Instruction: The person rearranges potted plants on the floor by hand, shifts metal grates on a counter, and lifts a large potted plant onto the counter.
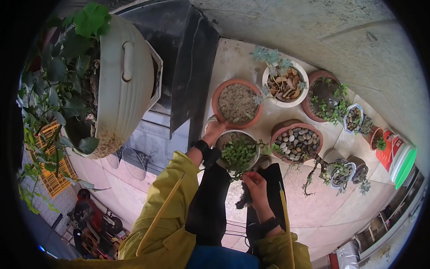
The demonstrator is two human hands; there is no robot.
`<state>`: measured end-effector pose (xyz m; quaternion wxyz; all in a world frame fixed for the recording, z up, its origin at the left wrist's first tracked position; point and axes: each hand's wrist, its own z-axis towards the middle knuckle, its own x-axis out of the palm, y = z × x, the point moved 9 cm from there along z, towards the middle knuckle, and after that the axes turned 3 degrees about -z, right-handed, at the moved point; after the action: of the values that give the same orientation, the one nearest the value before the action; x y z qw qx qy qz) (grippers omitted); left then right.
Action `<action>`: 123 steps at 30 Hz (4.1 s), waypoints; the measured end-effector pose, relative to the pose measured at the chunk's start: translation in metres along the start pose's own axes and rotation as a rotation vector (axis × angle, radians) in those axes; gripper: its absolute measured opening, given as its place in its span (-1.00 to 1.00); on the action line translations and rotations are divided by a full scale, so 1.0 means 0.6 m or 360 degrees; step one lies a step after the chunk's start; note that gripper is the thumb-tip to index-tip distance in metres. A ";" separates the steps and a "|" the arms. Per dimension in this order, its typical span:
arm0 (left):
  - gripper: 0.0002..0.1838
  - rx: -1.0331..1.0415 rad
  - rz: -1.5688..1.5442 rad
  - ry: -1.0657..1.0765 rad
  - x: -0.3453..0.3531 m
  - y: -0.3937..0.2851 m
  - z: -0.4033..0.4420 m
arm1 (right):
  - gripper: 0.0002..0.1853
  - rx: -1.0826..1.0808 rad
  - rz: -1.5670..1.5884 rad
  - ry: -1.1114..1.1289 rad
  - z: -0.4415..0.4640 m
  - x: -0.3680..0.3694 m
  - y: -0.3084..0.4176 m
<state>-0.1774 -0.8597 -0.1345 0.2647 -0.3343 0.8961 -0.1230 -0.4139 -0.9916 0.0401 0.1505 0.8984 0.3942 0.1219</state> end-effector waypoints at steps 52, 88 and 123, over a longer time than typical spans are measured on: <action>-0.65 -0.0174 -0.1342 0.0428 0.058 -0.099 0.085 | -0.94 -0.0057 0.0511 -0.0104 -0.006 -0.053 0.071; -0.68 -0.0243 -0.0980 0.0071 0.342 -0.250 0.028 | -0.90 -0.0042 0.0845 -0.0153 -0.049 -0.118 0.036; -0.60 -0.0319 -0.0394 0.0577 0.252 -0.164 -0.009 | -0.88 -0.0003 0.0898 -0.0116 -0.035 -0.134 0.037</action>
<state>-0.2242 -1.0333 -0.1502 0.0479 -0.4385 0.8890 -0.1229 -0.4592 -1.0623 0.0594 0.1255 0.9763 0.1228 0.1268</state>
